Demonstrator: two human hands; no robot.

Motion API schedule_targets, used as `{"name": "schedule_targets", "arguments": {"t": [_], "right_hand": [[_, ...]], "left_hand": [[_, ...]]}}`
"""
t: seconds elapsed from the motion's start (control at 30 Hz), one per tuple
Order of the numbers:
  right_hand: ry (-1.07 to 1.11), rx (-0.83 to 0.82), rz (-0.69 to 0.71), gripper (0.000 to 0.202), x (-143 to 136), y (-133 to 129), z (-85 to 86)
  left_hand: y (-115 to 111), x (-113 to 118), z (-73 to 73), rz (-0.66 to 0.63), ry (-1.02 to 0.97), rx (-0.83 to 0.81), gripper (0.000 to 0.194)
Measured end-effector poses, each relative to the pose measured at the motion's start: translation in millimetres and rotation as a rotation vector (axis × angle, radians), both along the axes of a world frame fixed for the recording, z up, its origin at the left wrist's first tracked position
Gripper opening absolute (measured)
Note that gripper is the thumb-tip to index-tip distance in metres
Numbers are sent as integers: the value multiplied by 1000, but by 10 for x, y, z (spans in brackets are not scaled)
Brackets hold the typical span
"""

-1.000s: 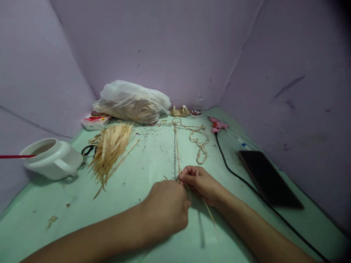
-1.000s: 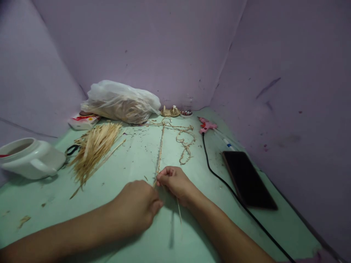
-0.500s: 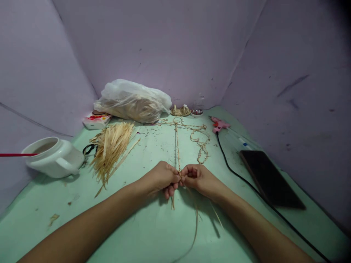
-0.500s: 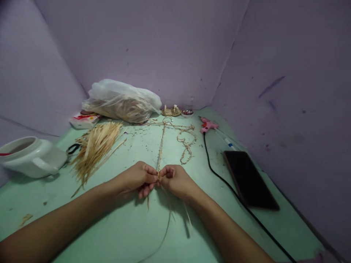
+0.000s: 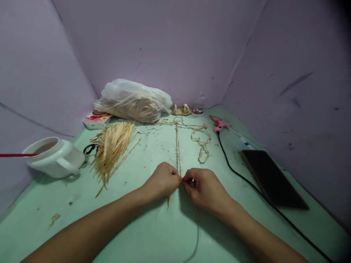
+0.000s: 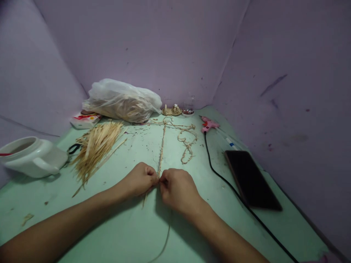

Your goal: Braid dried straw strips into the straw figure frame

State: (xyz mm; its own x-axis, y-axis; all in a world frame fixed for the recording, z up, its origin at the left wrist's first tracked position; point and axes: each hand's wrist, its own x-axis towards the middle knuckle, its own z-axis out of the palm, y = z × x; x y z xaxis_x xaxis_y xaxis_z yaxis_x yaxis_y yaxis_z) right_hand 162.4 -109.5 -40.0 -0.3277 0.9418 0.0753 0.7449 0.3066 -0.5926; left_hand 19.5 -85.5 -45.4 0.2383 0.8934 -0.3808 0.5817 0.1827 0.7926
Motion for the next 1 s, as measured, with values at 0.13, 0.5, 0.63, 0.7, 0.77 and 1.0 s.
{"name": "schedule_targets", "arguments": {"t": [0.13, 0.5, 0.63, 0.7, 0.77, 1.0], "right_hand": [[-60, 7, 119, 16, -6, -48, 58], [119, -147, 265, 18, 20, -24, 102], [547, -324, -129, 34, 93, 143, 118], [748, -492, -265, 27, 101, 205, 110], [867, -734, -231, 20, 77, 215, 92], [794, -853, -139, 10, -37, 118, 27]], "left_hand": [[-19, 15, 93, 12, -74, -139, 14], [19, 5, 141, 22, -200, -189, 11], [38, -19, 201, -14, -236, -239, 8], [31, -23, 228, -17, -256, -254, 7], [23, -24, 231, -14, -280, -251, 8], [29, -20, 193, -38, -301, -230, 9]]}}
